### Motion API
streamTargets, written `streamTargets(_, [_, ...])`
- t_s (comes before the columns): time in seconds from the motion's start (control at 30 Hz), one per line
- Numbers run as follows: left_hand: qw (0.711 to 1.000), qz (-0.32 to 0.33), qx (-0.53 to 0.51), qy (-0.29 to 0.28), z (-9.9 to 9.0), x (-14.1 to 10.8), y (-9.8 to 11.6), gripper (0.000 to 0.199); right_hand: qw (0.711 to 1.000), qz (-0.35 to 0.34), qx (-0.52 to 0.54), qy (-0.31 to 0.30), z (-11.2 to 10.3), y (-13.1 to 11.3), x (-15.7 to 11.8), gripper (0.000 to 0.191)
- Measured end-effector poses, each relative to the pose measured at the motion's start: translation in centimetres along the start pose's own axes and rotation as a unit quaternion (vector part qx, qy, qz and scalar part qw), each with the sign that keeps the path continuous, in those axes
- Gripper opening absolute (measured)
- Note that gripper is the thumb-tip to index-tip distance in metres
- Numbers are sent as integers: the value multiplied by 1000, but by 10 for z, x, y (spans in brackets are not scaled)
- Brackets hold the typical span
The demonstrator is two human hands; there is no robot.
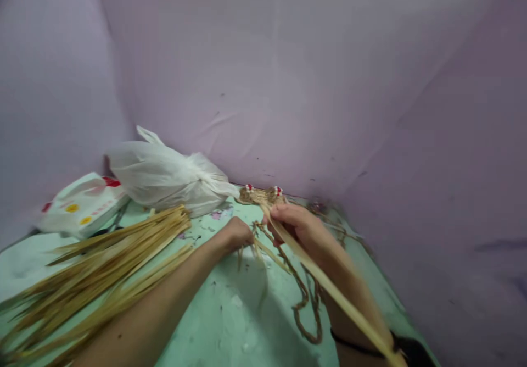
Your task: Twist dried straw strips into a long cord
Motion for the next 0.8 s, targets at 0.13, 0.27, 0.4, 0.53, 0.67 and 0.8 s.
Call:
streamTargets(0.13, [999, 2, -2, -43, 5, -3, 3, 20, 986, 19, -168, 8, -30, 52, 1, 18])
streamTargets(0.27, [997, 0, -17, -81, 9, -3, 3, 19, 976, -29, -215, 12, -28, 81, 23, 27])
streamTargets(0.4, [991, -7, -52, -126, 17, 6, -4, 12, 964, -98, -240, 63, -34, 75, 36, 19])
streamTargets(0.53, [987, -19, -55, -148, 19, 12, -11, 9, 987, -72, -105, 95, -45, 89, 45, 14])
streamTargets(0.67, [985, -20, -57, -159, 20, 14, -12, 11, 989, -2, 27, 143, -48, 118, 52, 11])
streamTargets(0.8, [984, -6, -58, -170, 22, 14, -8, 17, 985, 28, 65, 160, -41, 121, 50, 8])
Point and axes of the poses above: each hand's wrist, its own x-axis towards the middle knuckle, its own z-axis out of the palm, y = z × x, the point moved 10 cm from there along x, towards the middle knuckle, and after that the axes turned 14 degrees about x, right-handed, at the moved point
